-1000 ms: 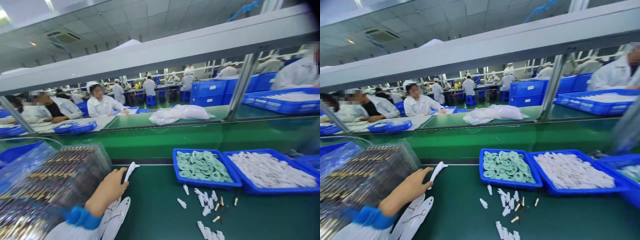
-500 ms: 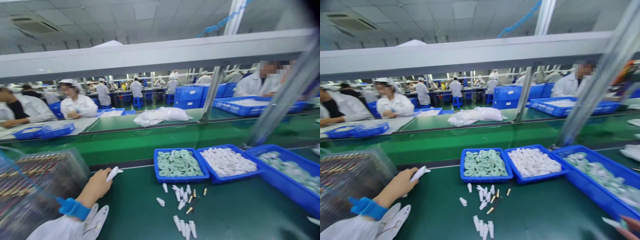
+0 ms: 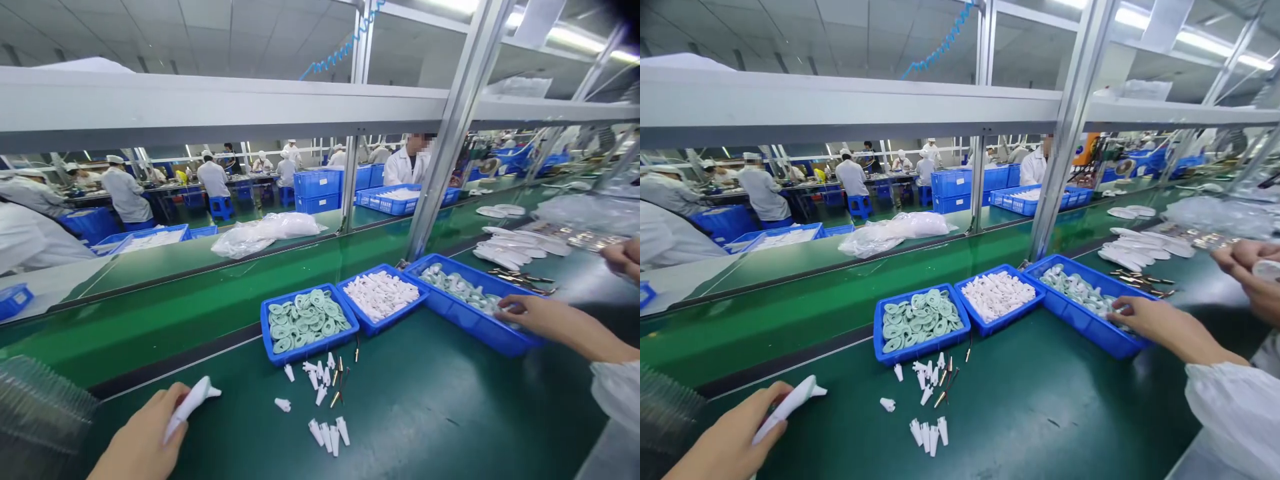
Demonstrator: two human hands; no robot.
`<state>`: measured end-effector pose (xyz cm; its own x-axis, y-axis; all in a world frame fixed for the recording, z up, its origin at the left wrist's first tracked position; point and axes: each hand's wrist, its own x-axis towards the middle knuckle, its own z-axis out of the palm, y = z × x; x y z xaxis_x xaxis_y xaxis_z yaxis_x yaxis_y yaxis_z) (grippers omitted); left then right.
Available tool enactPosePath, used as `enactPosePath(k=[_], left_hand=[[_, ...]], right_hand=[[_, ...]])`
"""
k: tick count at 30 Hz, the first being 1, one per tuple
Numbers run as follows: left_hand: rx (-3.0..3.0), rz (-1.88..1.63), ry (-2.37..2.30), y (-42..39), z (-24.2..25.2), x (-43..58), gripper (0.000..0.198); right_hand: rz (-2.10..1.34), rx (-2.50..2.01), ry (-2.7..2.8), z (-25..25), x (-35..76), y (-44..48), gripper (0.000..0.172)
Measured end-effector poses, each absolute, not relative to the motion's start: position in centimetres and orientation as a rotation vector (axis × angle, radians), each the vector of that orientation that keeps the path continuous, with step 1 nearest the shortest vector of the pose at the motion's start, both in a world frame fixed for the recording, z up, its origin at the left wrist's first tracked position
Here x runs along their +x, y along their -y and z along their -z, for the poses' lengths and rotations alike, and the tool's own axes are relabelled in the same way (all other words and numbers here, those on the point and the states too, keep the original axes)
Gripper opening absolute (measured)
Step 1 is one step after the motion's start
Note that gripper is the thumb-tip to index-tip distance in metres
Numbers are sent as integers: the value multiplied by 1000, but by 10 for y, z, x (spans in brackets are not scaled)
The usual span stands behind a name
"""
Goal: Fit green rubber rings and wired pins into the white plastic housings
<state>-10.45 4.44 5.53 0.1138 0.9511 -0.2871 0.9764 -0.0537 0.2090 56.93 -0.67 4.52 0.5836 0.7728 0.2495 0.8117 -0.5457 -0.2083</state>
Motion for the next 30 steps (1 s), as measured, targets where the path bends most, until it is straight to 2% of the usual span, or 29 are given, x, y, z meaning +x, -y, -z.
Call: enactPosePath(k=[2, 4, 7, 9, 11, 14, 18, 26, 28, 30], left_hand=[[2059, 139, -1832, -25, -61, -79, 40], [2049, 246, -1755, -7, -64, -55, 44], [2079, 294, -1755, 11, -64, -25, 45], [2024, 280, -1794, 18, -63, -10, 42], [1969, 204, -1809, 23, -61, 2, 40], [1924, 31, -1797, 31, -55, 16, 36], [1784, -130, -1782, 40, -46, 23, 35], [1726, -383, -1774, 48, -47, 17, 35], [1706, -505, -1739, 51, -49, 20, 38], [1703, -617, -1683, 55, -50, 25, 42]], right_hand=[[43, -2606, 1352, -51, 567, 7, 18], [59, -2622, 1389, -62, 554, 9, 15], [152, -2502, 1501, -72, 506, 10, 29], [91, -2322, 1656, -67, 457, 8, 30], [-160, -1979, 1867, -52, 405, 4, 29], [-355, -1748, 2064, -25, 339, -2, 29], [-429, -1636, 2098, -7, 294, 0, 31], [-702, -1454, 1928, -9, 261, 23, 26], [-925, -1445, 1788, -4, 243, 35, 27], [-1307, -1353, 1600, 3, 218, 50, 38]])
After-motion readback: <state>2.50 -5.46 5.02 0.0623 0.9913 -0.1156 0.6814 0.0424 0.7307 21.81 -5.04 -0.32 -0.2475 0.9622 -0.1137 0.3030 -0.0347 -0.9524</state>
